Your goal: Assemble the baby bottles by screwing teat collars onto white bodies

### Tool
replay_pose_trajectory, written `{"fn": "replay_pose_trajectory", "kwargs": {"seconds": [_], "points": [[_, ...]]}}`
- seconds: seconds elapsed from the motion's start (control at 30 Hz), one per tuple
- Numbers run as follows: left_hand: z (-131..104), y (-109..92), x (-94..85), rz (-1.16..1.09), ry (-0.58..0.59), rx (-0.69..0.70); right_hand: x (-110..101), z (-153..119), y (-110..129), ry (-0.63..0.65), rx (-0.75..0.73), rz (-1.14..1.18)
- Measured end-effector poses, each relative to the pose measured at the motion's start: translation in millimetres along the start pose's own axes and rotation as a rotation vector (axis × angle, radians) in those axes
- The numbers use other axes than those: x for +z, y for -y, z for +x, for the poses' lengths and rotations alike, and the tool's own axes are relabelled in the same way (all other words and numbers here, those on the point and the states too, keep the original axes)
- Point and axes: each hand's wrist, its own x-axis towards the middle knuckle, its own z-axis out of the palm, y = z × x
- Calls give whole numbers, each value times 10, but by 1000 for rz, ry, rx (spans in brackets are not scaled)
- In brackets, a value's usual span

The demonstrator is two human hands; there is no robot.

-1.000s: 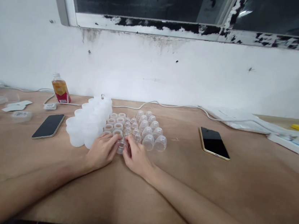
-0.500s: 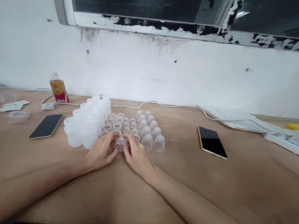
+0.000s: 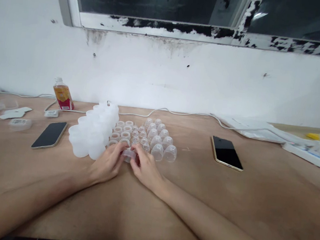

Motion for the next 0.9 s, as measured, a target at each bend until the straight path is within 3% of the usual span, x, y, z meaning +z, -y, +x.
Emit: {"fn": "replay_pose_trajectory", "kwargs": {"seconds": [0.23,0.4,0.5,0.6,0.73,0.9], "points": [[18,-2,-36,58,-2,27,12,-24,44,-7,1,40],[35,-55,-77,180,21,3,-3,-2,39,0,119,256],[45,-170,-255,329,38,21,-3,32,24,-37,245,432],[32,-241,-570,452,-7,19,3,69,17,-87,364,640],[-50,-82,-912,649,-101,-60,-22,111,36,-113,517,971],[-161,227,-942,771,-115,-113,-90,138,43,-132,597,1219]]}}
